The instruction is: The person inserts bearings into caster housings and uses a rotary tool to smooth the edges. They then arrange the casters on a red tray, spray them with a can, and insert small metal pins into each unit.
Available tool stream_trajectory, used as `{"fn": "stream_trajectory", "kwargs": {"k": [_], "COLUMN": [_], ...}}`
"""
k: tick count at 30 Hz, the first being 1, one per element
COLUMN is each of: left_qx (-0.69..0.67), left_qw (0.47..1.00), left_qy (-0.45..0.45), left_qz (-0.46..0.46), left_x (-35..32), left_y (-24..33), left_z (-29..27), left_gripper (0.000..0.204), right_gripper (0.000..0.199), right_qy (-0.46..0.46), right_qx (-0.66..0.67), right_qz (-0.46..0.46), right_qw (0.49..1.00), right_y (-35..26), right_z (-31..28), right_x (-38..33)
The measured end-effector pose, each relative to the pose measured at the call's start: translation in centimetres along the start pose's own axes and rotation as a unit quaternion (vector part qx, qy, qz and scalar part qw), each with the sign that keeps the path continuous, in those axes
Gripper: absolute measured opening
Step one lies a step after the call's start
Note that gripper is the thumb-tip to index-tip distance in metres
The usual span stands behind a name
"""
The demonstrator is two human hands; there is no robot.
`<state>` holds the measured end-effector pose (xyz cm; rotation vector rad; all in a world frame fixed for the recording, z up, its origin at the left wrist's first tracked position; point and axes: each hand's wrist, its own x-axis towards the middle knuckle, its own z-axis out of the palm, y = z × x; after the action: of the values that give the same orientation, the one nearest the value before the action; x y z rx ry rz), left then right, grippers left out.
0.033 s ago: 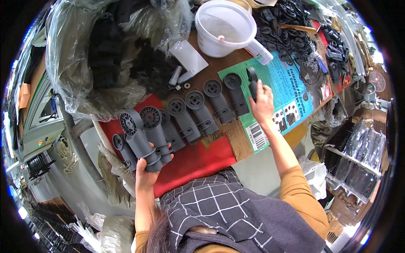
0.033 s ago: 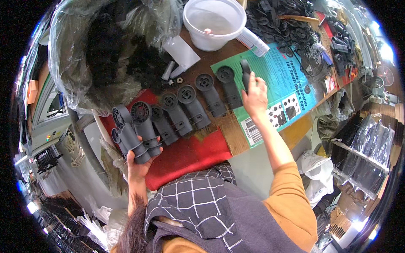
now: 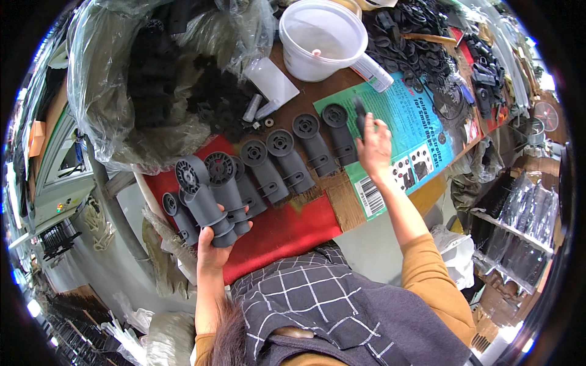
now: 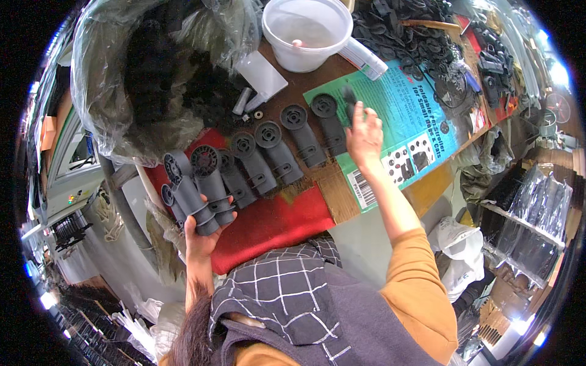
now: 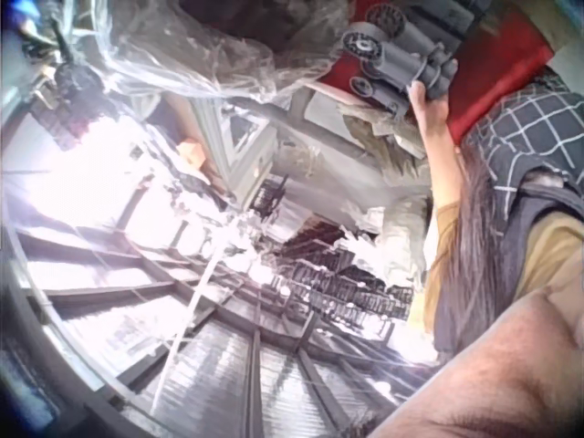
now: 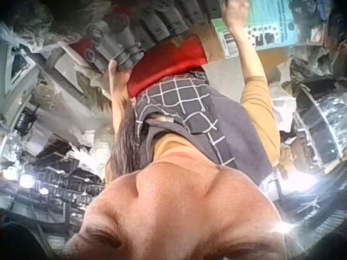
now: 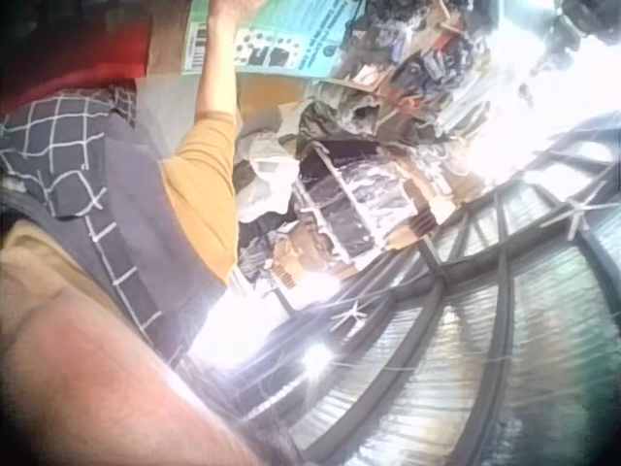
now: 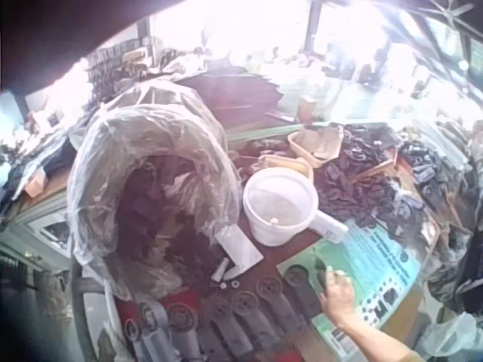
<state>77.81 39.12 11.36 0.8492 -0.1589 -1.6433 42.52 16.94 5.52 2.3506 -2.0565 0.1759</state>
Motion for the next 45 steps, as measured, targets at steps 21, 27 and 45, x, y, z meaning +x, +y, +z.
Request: {"fn": "stream_trajectory", "kwargs": {"k": [21, 27, 45], "left_qx": [0.087, 0.670, 0.639], "left_qw": [0.992, 0.600, 0.600], "left_qy": [0.091, 0.437, 0.455], "left_qz": [-0.026, 0.030, 0.158], "left_x": [-8.4, -17.9, -8.8], "left_y": [-4.7, -10.2, -2.6], "left_z": [2.6, -4.4, -6.5], "left_gripper": [0.066, 0.079, 0.079], "right_gripper": [0.035, 0.067, 0.062], "right_qy": [-0.328, -0.559, -0.339], "right_qx": [0.820, 0.617, 0.437], "right_qz": [0.180, 0.057, -0.081], "right_qw": [0.434, 0.551, 0.829], "right_y": [-11.0, -13.2, -23.4], "right_z": [-6.2, -4.0, -3.4], "right_x": [-15.5, -19.1, -11.3]}}
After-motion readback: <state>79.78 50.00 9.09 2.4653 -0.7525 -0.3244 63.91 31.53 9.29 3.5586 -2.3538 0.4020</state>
